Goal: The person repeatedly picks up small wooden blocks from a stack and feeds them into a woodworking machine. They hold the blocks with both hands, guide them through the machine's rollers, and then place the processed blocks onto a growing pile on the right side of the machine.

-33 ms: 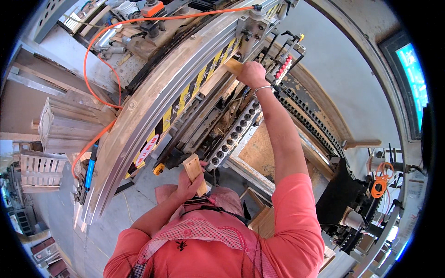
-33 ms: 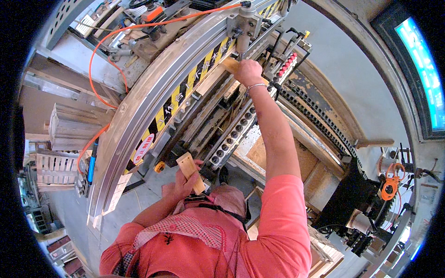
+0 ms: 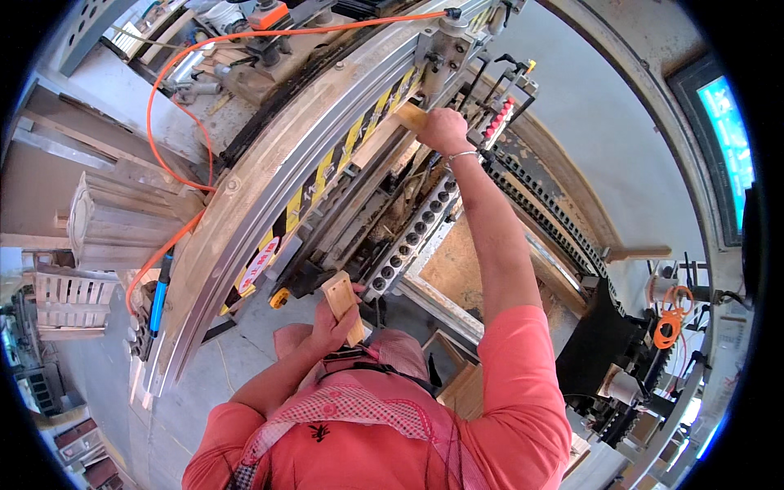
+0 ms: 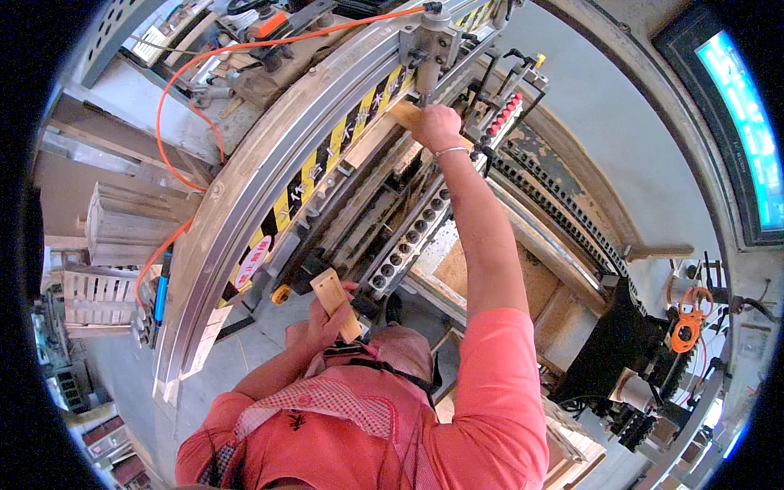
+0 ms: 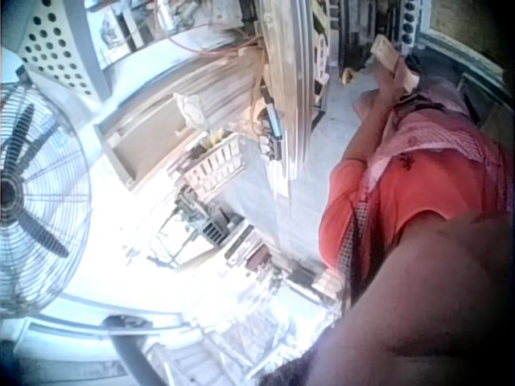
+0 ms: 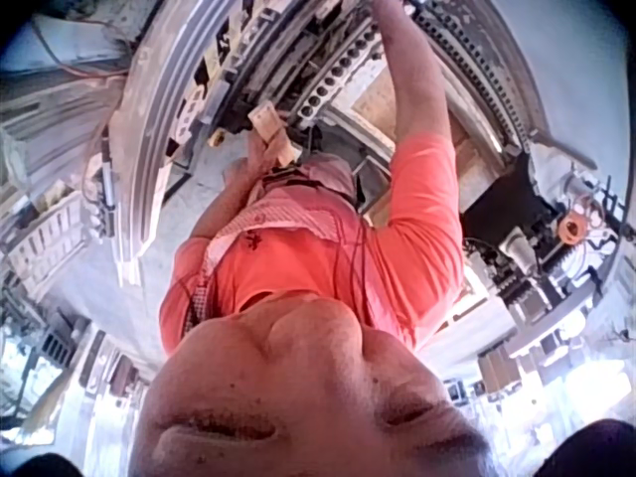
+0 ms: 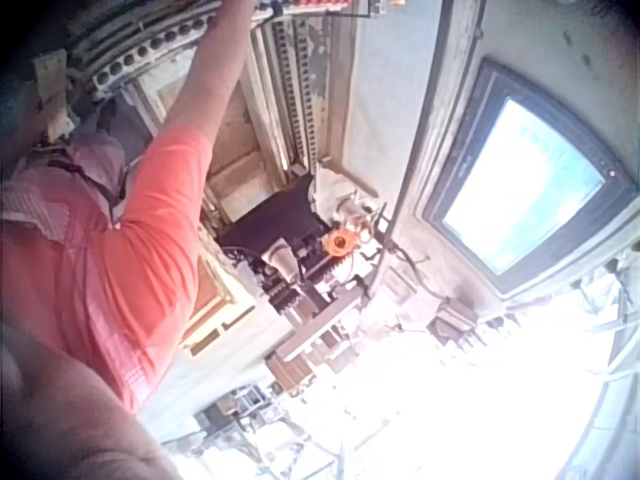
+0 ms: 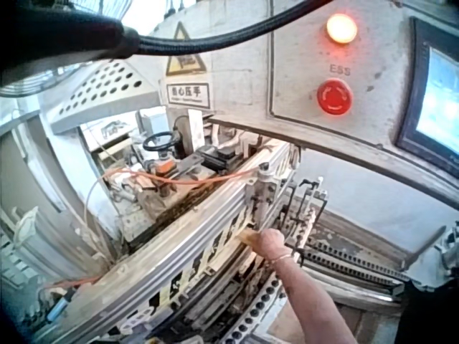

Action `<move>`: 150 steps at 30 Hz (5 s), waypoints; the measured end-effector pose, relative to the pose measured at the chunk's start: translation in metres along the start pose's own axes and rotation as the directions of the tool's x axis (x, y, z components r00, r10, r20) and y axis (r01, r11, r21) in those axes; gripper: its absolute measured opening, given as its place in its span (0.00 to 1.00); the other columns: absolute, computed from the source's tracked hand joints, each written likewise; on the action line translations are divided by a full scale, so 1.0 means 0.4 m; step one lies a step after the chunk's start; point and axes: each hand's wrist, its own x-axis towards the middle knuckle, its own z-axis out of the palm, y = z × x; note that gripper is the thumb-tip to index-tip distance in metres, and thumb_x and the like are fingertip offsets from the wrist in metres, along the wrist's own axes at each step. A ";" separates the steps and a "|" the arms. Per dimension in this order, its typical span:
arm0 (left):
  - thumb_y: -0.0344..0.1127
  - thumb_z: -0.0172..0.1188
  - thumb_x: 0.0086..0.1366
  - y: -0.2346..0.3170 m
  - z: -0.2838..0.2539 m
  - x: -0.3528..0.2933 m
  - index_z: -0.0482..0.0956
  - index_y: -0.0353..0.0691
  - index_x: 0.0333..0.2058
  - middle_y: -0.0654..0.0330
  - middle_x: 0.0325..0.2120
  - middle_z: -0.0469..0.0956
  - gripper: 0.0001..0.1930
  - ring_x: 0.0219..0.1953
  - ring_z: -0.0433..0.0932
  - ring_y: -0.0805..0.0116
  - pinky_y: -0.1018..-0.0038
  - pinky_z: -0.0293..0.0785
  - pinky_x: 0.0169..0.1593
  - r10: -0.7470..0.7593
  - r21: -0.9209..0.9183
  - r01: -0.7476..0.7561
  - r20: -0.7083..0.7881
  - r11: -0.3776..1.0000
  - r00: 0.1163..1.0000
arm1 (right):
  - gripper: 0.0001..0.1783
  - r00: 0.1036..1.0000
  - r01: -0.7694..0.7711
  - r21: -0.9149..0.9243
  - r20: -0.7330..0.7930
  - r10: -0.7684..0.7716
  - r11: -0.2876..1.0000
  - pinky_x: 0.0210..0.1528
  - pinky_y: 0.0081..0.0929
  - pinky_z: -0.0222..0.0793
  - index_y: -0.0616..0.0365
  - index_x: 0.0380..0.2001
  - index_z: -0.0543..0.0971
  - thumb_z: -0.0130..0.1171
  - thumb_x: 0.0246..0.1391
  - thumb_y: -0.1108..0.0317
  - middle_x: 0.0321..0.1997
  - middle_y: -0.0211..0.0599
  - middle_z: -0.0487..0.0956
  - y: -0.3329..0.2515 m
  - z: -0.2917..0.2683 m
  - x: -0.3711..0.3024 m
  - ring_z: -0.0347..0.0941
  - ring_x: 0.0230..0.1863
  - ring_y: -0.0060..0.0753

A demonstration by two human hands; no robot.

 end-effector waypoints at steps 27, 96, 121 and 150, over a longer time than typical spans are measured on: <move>0.25 0.50 0.57 -0.014 0.000 0.004 0.71 0.32 0.40 0.57 0.38 0.73 0.12 0.35 0.72 0.73 0.77 0.68 0.39 -0.015 -0.017 0.016 0.009 1.000 1.000 | 0.15 1.000 0.008 0.003 0.001 -0.008 1.000 0.40 0.35 0.73 0.61 0.25 0.80 0.56 0.36 0.61 0.30 0.49 0.79 0.002 0.009 0.004 0.76 0.36 0.47; 0.33 0.48 0.62 -0.015 -0.031 0.007 0.72 0.36 0.44 0.51 0.43 0.70 0.13 0.46 0.70 0.57 0.68 0.64 0.50 0.217 0.128 -0.240 0.170 0.962 0.961 | 0.22 0.998 0.062 -0.143 0.013 -0.061 0.988 0.40 0.40 0.71 0.62 0.35 0.73 0.59 0.42 0.55 0.32 0.50 0.78 0.002 0.031 -0.015 0.75 0.37 0.50; 0.32 0.53 0.60 -0.029 0.028 -0.011 0.75 0.35 0.38 0.52 0.33 0.74 0.10 0.35 0.75 0.60 0.70 0.70 0.38 0.081 0.106 -0.075 -0.046 0.991 0.996 | 0.13 0.990 0.126 -0.132 -0.049 -0.133 0.983 0.39 0.35 0.73 0.58 0.26 0.80 0.57 0.41 0.59 0.32 0.44 0.79 0.018 0.052 -0.016 0.77 0.36 0.42; 0.30 0.53 0.59 -0.012 0.017 -0.013 0.72 0.33 0.40 0.52 0.37 0.74 0.11 0.40 0.74 0.64 0.71 0.68 0.44 0.004 0.102 -0.005 0.012 0.995 1.000 | 0.24 0.990 0.120 -0.127 0.085 -0.110 0.985 0.41 0.35 0.72 0.64 0.38 0.73 0.59 0.45 0.54 0.34 0.47 0.79 0.017 0.014 -0.015 0.76 0.39 0.45</move>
